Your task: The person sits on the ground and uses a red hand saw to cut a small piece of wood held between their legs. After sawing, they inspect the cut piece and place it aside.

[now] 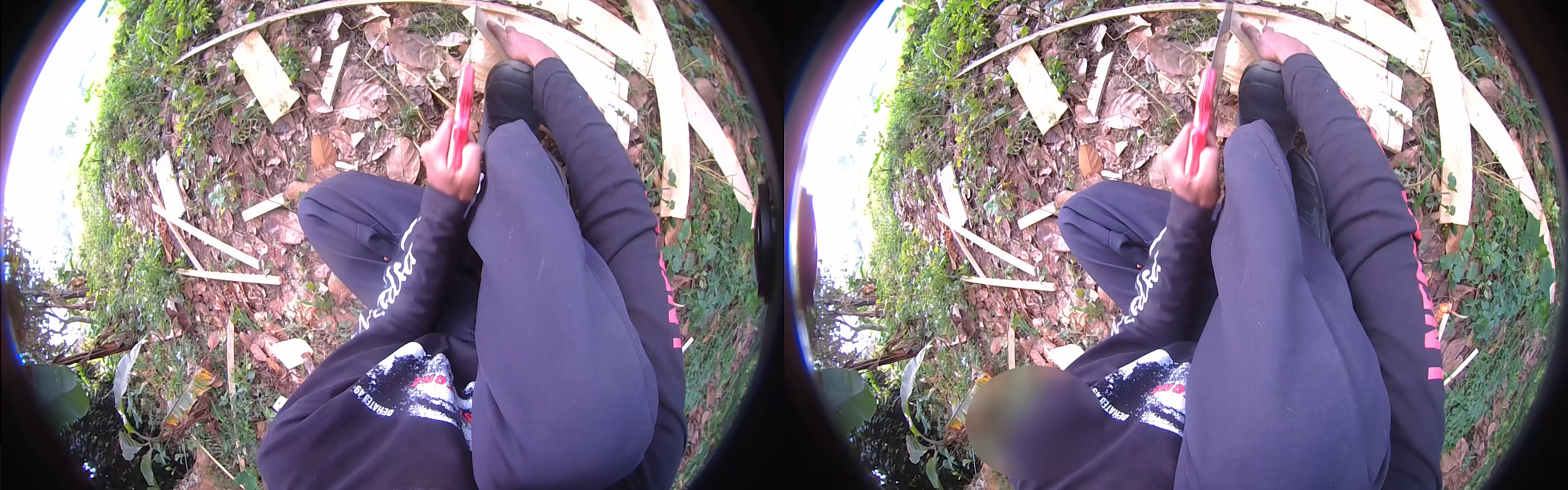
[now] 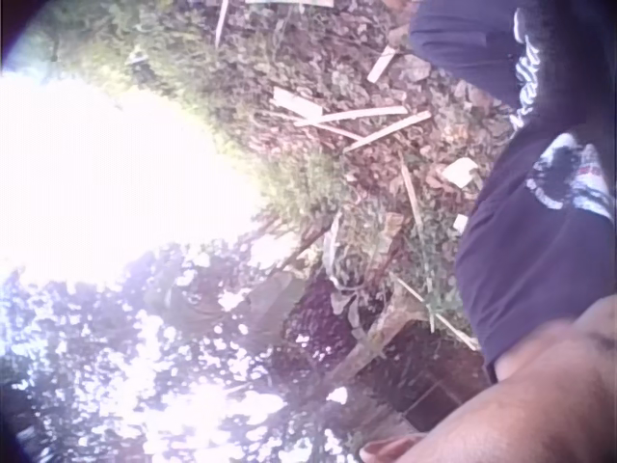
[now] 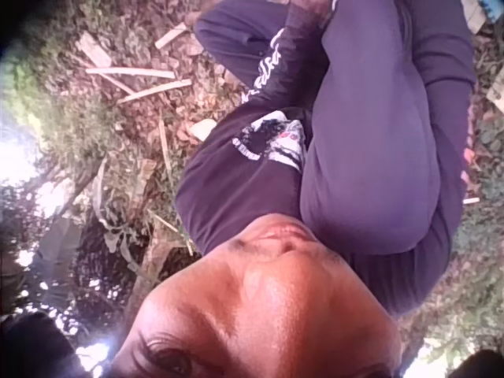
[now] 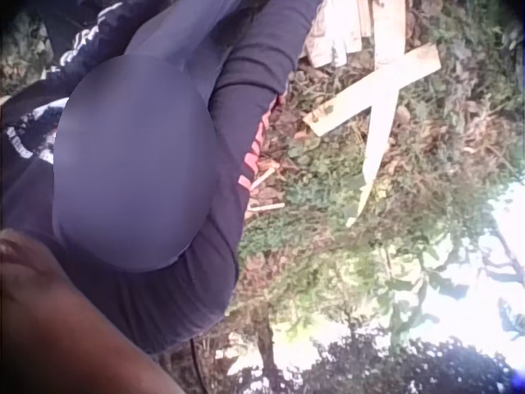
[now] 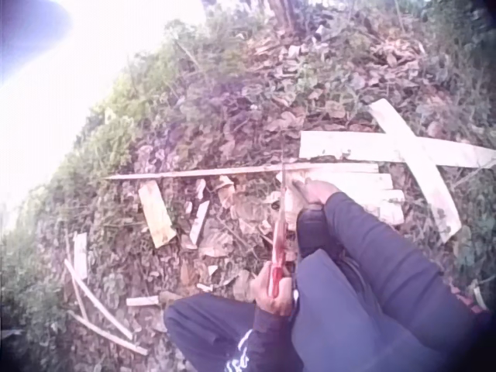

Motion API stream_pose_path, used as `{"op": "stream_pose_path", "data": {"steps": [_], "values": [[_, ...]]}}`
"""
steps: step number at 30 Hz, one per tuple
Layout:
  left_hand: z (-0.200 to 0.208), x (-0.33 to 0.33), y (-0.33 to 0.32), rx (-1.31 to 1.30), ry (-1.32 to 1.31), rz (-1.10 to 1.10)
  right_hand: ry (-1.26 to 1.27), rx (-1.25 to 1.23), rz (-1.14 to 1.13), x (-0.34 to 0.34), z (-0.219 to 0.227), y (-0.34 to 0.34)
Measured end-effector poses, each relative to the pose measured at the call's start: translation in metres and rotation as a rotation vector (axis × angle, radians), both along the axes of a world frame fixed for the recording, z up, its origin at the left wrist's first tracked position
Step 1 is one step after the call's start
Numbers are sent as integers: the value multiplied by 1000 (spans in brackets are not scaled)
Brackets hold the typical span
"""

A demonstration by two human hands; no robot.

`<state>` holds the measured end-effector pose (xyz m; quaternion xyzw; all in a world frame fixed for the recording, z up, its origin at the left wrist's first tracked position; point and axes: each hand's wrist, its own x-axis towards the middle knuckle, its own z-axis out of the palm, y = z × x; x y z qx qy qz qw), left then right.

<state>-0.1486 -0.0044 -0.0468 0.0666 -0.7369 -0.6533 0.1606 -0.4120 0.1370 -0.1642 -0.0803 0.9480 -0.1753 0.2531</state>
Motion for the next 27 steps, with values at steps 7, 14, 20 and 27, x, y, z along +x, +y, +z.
{"op": "stream_pose_path", "data": {"steps": [7,14,20,27], "values": [[-9,-2,3,16,7,110,-24,-54,95,9,13,-6],[-16,-64,-4,2,-2,27,-52,-63,-56,8,18,-2],[-2,74,-10,86,-72,24,-44,-67,-15,14,21,6],[-19,-94,0,-62,-9,-4,-39,-103,-59,7,13,2]]}}
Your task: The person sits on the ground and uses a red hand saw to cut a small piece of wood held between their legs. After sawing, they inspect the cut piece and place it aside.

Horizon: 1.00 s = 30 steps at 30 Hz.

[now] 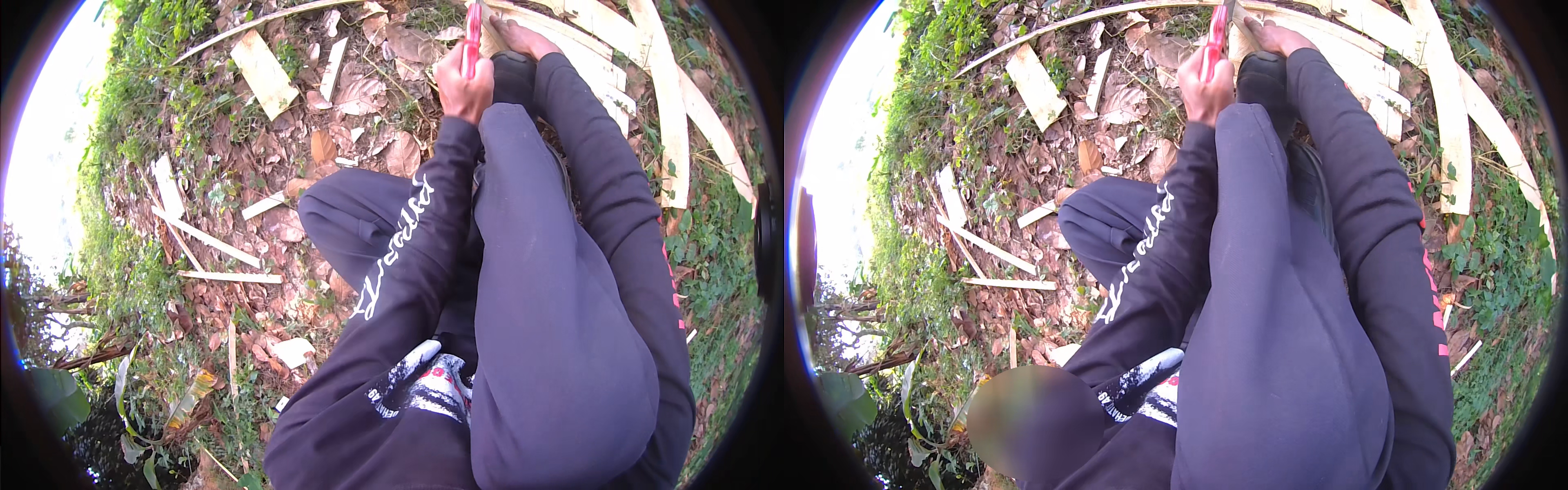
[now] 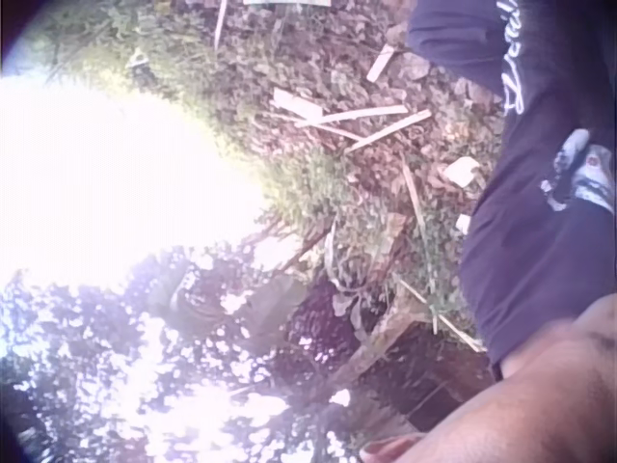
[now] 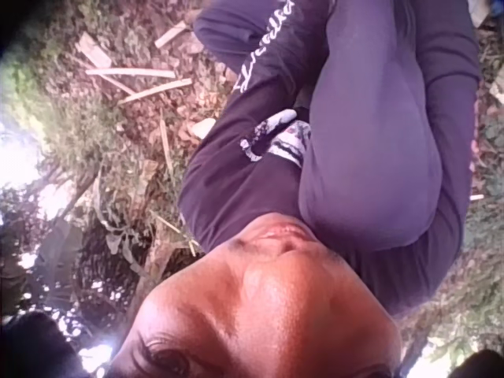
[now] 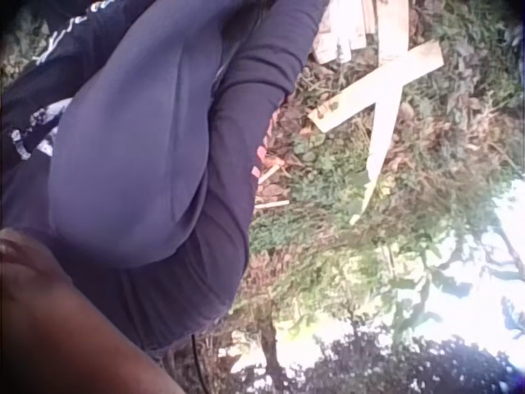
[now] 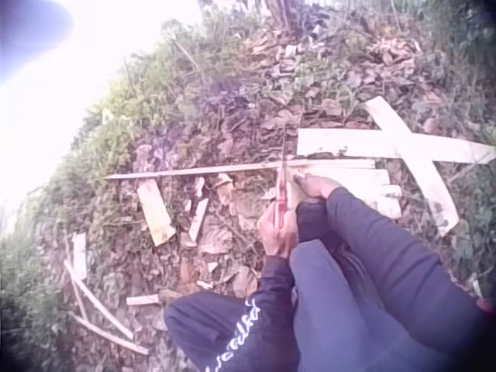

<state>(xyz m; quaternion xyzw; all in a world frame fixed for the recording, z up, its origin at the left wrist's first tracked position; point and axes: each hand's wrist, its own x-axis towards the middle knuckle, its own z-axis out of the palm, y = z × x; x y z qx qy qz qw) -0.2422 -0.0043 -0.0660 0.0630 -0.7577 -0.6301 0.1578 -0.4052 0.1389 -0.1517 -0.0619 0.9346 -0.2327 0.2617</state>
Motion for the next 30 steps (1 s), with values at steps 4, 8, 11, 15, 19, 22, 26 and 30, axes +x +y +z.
{"op": "stream_pose_path", "data": {"steps": [4,8,11,15,19,22,26,30], "values": [[7,51,-4,33,23,64,14,31,-7,-2,8,0],[19,155,-23,134,-63,-97,14,30,41,8,16,0],[14,138,-13,139,-33,-27,7,12,-21,1,4,5],[-7,8,-2,28,39,17,-29,-14,-17,4,18,-10],[5,31,-7,39,27,7,-3,20,-17,8,17,-5],[20,120,-10,145,-112,17,-13,52,-9,6,10,3],[28,142,-10,223,-76,32,-2,45,-7,12,26,-5],[-11,13,-2,9,57,-2,-8,53,-29,11,16,-13]]}}
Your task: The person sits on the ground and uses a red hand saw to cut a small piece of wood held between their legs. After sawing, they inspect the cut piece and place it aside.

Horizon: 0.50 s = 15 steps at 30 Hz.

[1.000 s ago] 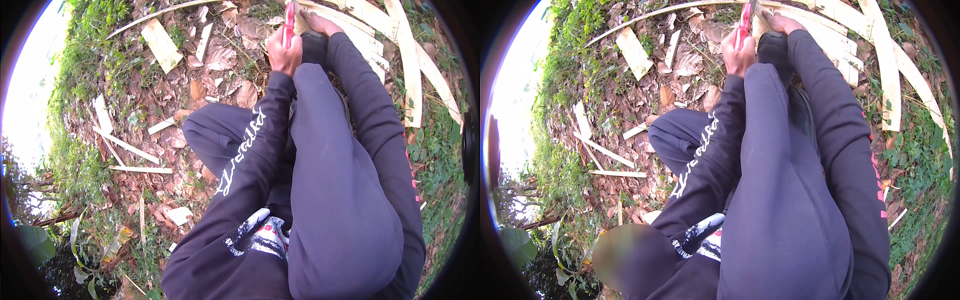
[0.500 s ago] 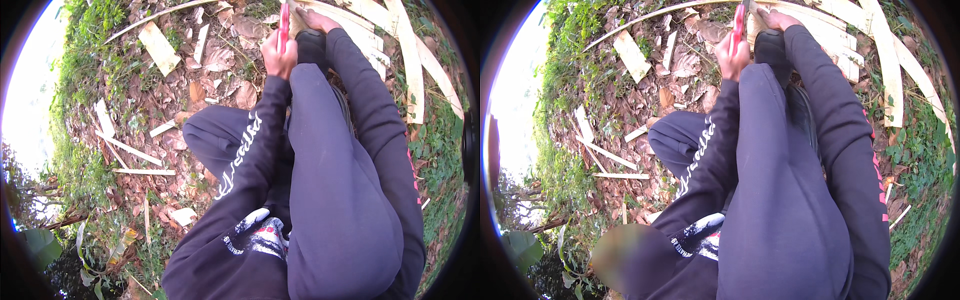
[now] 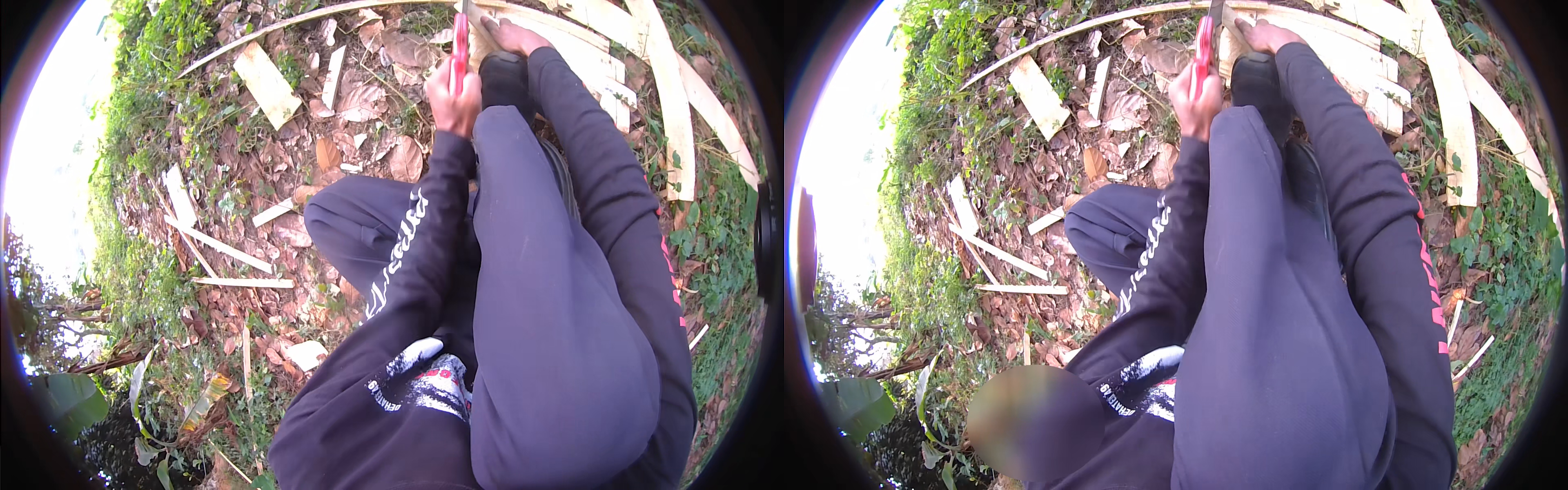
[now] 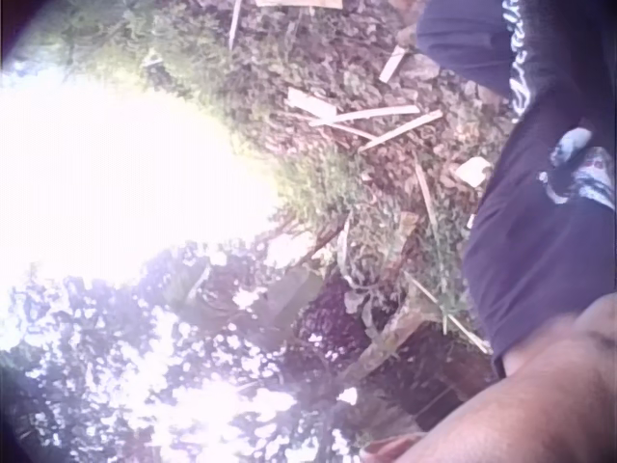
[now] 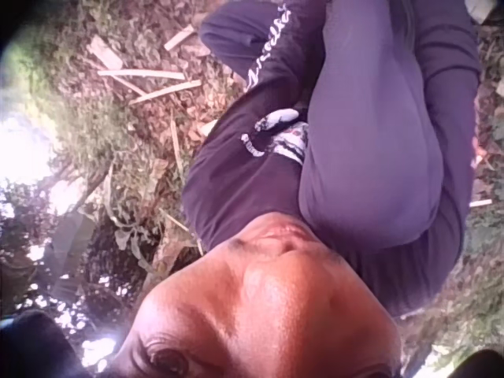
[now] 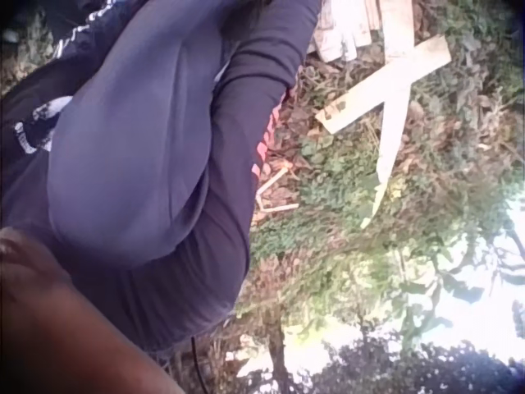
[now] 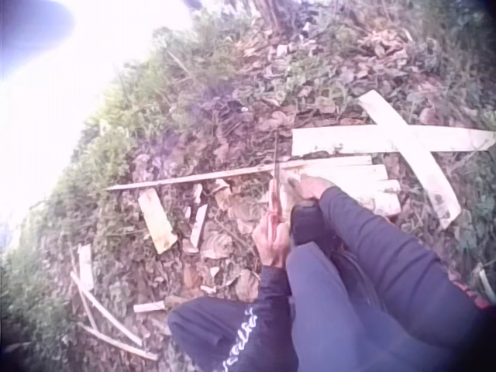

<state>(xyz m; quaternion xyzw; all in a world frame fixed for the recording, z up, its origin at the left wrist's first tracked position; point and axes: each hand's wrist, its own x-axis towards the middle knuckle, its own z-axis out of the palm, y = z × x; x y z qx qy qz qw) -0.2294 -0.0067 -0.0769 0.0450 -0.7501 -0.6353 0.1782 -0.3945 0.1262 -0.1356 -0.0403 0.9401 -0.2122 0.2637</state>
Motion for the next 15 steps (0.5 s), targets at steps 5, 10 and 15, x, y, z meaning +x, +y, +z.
{"op": "stream_pose_path", "data": {"steps": [5,10,15], "values": [[9,27,-11,94,-124,-7,2,65,-8,-6,-14,0],[32,151,-10,166,-138,-77,45,51,14,-16,-38,12],[9,33,6,88,-193,32,-19,11,-1,-16,-37,19]]}}
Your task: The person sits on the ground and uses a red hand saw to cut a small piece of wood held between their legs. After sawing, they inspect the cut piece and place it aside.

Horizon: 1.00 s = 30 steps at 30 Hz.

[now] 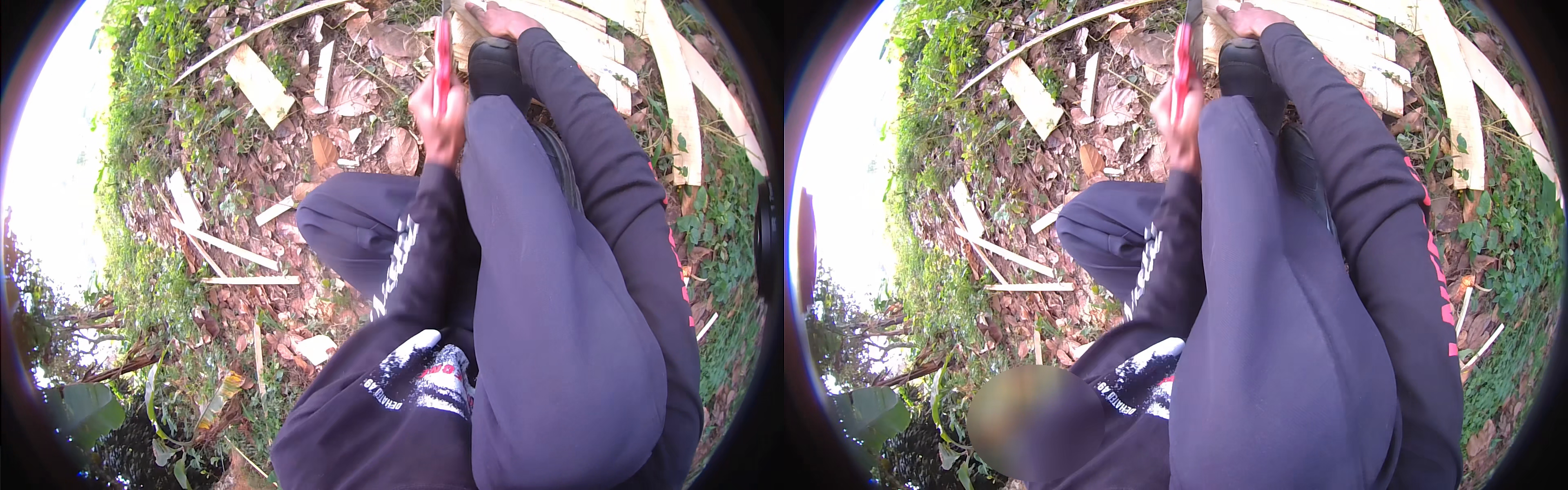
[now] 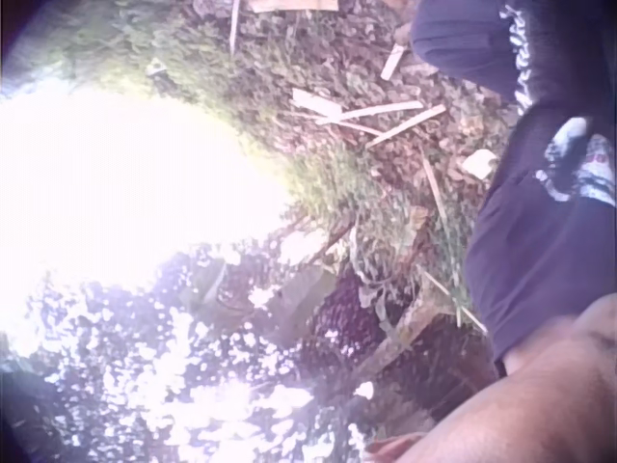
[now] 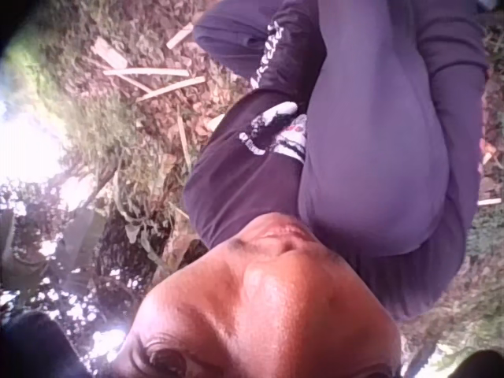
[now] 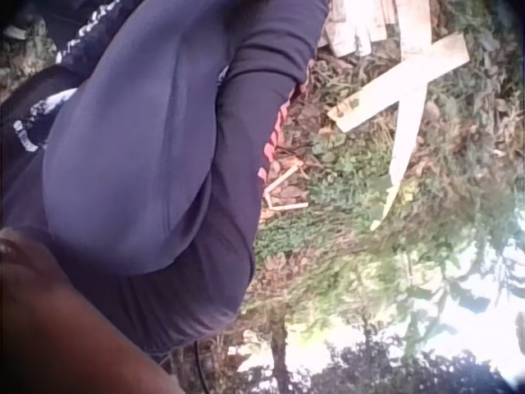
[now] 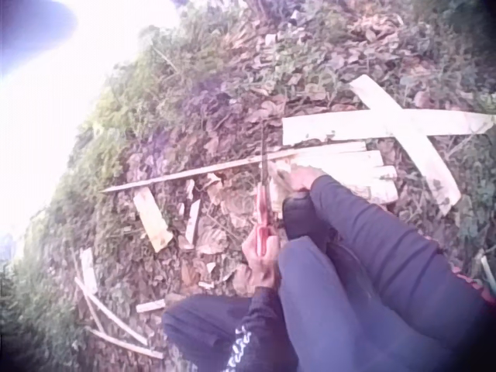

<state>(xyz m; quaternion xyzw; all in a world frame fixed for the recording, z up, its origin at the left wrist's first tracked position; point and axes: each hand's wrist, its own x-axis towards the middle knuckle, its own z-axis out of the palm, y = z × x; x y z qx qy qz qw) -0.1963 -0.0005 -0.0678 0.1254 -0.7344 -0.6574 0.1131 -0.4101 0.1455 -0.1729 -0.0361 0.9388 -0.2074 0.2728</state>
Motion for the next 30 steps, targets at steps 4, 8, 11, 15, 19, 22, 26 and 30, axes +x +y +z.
{"op": "stream_pose_path", "data": {"steps": [4,8,11,15,19,22,26,30], "values": [[4,-46,-10,-43,136,-66,-2,-19,-124,3,20,-20],[9,64,-10,85,72,-50,6,127,-70,10,25,-25],[15,123,-8,97,76,-74,42,73,-22,7,17,-12],[-1,22,5,35,204,7,37,34,1,3,11,-11],[0,-36,-5,-98,145,-1,159,-12,139,8,2,-20],[10,13,-1,-149,83,120,34,47,45,-20,1,-10],[7,112,-17,105,49,-206,-8,120,117,-16,-28,12],[6,36,9,57,55,28,-46,57,-45,30,55,-15]]}}
